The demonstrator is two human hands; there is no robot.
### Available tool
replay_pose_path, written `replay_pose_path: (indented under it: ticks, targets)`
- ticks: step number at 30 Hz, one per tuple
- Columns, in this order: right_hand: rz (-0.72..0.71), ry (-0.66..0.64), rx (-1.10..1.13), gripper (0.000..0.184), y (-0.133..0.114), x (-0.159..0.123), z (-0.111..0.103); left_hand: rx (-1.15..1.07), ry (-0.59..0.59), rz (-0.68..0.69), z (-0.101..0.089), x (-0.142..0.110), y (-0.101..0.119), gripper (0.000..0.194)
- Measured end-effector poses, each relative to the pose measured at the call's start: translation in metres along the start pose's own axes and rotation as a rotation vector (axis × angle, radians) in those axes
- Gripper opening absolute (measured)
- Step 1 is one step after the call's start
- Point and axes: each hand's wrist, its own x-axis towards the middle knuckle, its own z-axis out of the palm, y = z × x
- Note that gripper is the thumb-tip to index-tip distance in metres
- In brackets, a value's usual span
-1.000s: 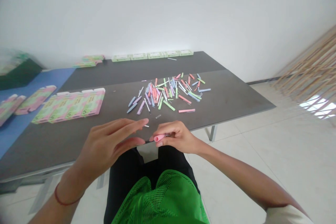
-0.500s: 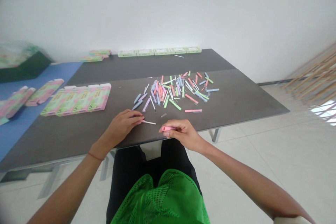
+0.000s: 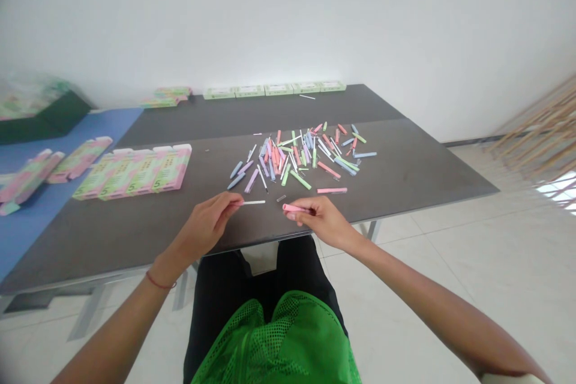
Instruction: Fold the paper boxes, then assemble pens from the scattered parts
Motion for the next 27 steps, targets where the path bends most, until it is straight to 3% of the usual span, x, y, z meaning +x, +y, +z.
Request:
replay_pose_path:
  ticks: [8,21,24,27]
  targets:
    - [0.046,-0.026,0.054,0.03,-0.006,-0.003,0.015,0.026,0.061,0.11,-0.018,-0.009,0.035,0.014]
    - [0.02,-0.096,0.055,0.035,-0.02,-0.004,0.022,0.224,-0.005,0.216,-0.023,-0.013,0.034,0.022]
    - [-0.014,-0.105,-0.01,0.029,-0.022,-0.004,0.022,0.282,-0.002,0.293,-0.031,-0.013,0.04,0.026]
    - [-0.085,-0.143,-0.029,0.025,-0.024,-0.005,0.02,0.191,0.021,0.306,-0.038,-0.013,0.056,0.024]
